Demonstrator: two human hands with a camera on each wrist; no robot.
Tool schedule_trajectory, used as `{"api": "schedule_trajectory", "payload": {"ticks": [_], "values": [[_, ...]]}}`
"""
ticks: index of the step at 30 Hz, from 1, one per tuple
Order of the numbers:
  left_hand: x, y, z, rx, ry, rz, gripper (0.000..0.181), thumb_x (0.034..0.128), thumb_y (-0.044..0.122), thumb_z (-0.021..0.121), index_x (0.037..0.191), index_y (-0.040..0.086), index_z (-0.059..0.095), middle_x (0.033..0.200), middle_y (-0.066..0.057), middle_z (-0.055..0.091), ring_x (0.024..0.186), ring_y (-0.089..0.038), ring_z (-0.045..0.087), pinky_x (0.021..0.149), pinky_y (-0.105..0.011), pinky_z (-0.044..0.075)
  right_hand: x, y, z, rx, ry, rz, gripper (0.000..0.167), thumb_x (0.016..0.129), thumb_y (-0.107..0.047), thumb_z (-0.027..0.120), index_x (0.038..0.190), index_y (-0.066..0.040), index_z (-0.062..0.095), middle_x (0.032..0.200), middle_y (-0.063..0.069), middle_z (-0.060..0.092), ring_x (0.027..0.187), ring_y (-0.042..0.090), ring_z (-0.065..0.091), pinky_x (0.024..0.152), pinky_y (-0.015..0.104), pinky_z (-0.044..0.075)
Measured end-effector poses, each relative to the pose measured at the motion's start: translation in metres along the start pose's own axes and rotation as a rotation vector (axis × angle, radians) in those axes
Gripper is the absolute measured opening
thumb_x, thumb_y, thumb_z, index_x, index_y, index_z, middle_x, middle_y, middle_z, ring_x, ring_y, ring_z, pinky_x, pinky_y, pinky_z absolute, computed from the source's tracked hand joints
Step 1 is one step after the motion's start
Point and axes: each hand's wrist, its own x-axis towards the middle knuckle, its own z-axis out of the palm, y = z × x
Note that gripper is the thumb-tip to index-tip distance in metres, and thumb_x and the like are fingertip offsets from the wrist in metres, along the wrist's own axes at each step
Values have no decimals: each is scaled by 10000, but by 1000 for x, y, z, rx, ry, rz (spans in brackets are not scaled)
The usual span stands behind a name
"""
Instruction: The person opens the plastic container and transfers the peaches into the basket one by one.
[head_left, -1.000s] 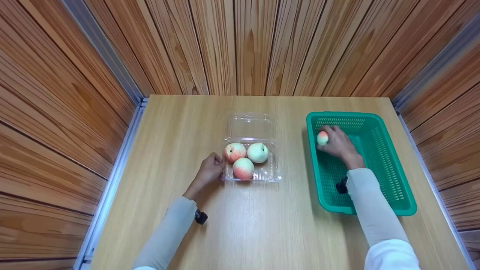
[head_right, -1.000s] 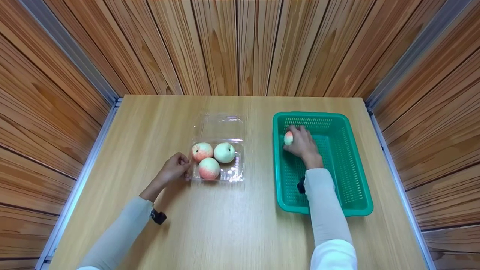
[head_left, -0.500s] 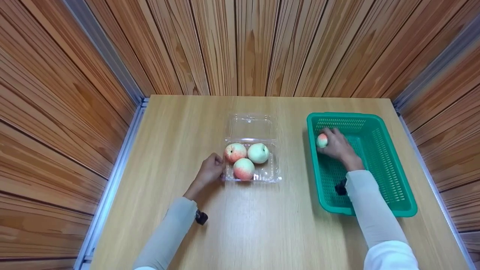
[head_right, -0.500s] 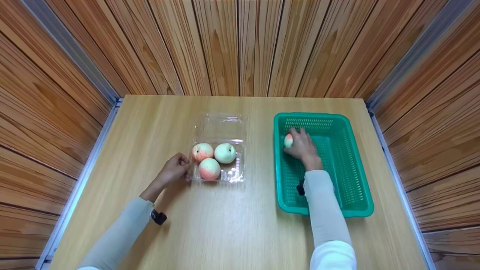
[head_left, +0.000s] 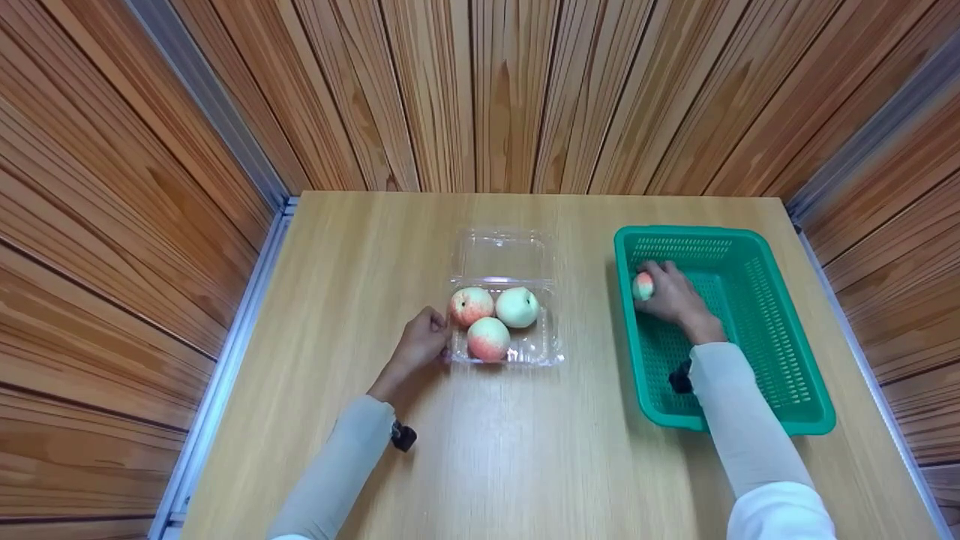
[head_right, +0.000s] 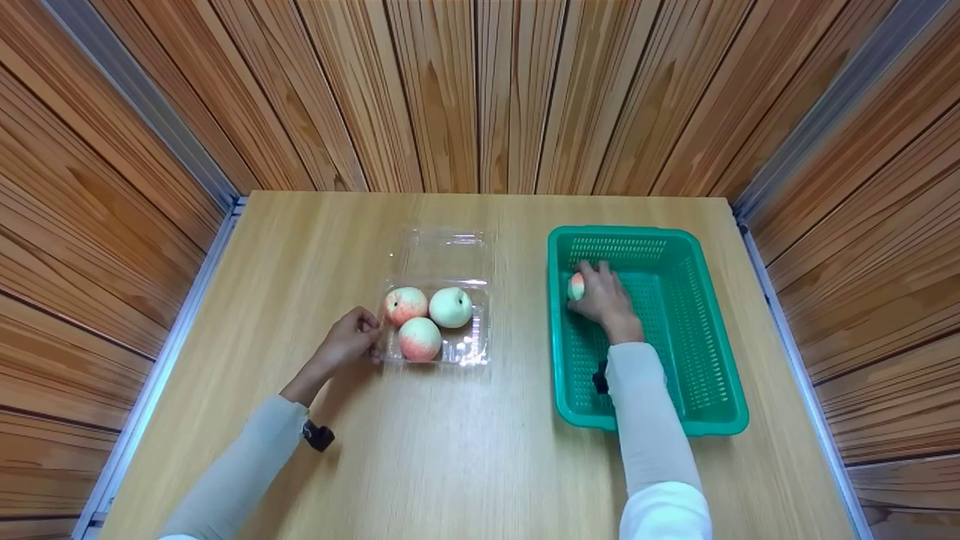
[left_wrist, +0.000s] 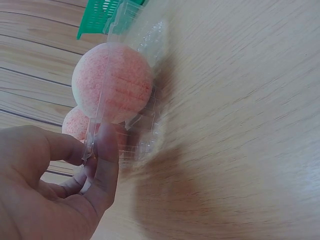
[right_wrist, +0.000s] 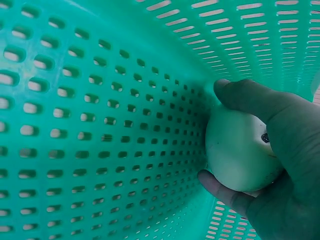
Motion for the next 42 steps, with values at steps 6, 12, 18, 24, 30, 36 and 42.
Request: {"api": "schedule_trajectory", "payload": {"ticks": [6,12,18,24,30,36,42], "values": [[-1,1,0,-11,-3,-3,105,1039,74,610,994,32,524,721,-56,568,575,-192,641,524,-311,553,-1,-1,1,14,-1,-4,639,944,-203,747,1493,-9,485,1374,321,461,1182,488,524,1018,690,474],[-2,0,0,-33,-6,1,95,1035,60,605,998,21,527,703,-60,570,558,-195,643,522,-318,562,-3,-4,0,20,-8,6,636,963,-208,742,1506,-18,472,1382,316,454,1185,482,512,1030,698,467],[-2,0,1,-32,-7,-4,102,1037,67,610,998,24,525,707,-42,557,572,-196,647,538,-332,576,-4,-3,0,21,-4,7,638,968,-212,739,1510,-15,468,1383,318,452,1185,483,509,1025,698,467],[0,-1,0,-40,-10,-8,94,1035,58,603,1000,27,521,706,-35,560,566,-180,644,545,-329,584,-4,-2,0,18,-1,-4,630,962,-197,742,1497,-4,471,1389,328,453,1201,497,510,1031,704,462],[1,-1,1,-31,-11,-10,86,1028,40,606,1008,25,523,695,-24,565,554,-155,632,536,-287,552,-5,-2,-1,6,-2,-5,627,950,-204,757,1481,-11,486,1374,319,473,1203,492,510,1015,696,467],[0,-1,2,-27,-4,-16,94,1036,57,616,1024,15,533,701,-30,566,563,-172,635,529,-287,541,-6,-1,-2,-26,-29,9,656,943,-232,761,1497,-18,485,1384,308,484,1216,480,502,1025,695,468],[-1,0,2,-37,-8,-25,109,1043,69,618,1050,-3,536,716,-38,560,573,-179,642,543,-318,576,-7,-2,-3,-27,-42,11,662,953,-248,756,1507,-11,481,1406,308,481,1243,482,500,1041,698,458]]}}
